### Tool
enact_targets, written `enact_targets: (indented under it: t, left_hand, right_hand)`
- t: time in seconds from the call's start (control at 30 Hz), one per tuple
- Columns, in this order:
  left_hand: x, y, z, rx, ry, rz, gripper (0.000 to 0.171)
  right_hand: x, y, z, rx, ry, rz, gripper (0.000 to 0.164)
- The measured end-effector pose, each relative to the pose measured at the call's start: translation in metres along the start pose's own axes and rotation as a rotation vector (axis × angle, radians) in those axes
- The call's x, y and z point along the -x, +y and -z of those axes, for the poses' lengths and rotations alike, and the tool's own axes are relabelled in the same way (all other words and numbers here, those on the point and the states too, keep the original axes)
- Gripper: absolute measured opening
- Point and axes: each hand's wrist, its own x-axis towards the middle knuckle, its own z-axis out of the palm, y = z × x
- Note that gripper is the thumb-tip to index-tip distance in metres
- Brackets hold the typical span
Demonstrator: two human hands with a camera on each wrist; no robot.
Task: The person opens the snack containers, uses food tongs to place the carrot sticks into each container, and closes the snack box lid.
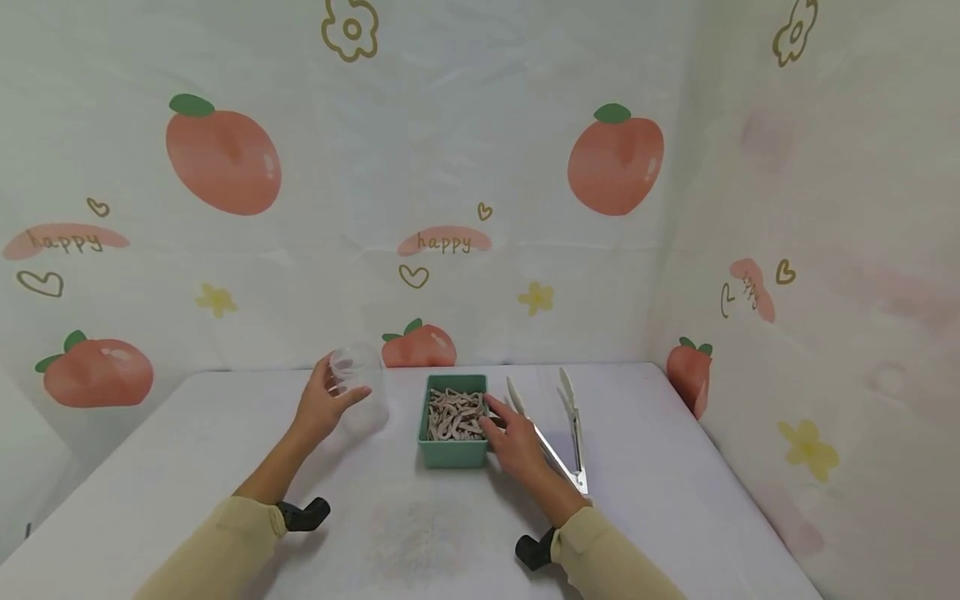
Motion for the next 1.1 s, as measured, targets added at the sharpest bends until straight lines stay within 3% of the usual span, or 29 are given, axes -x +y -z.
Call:
enact_targets:
  t: [0.37,0.63,1.1]
  left_hand:
    - [0.006,0.003,-0.004,0.011,0.001,-0.024,0.088]
    - [0.011,-0.001,-0.015,0.07,0.006,-0.089,0.083]
    - [0.019,-0.001,-0.031,0.103,-0.048,-0.076,0.086]
  right_hand:
    - [-0.001,0.0,-0.003,0.017,0.011,0.011,0.044]
    - [-0.001,0.001,-0.003,0.013,0.014,0.014,0.044]
    - [0.001,0.005,-0.005,-0.004,0.028,0.017,0.043]
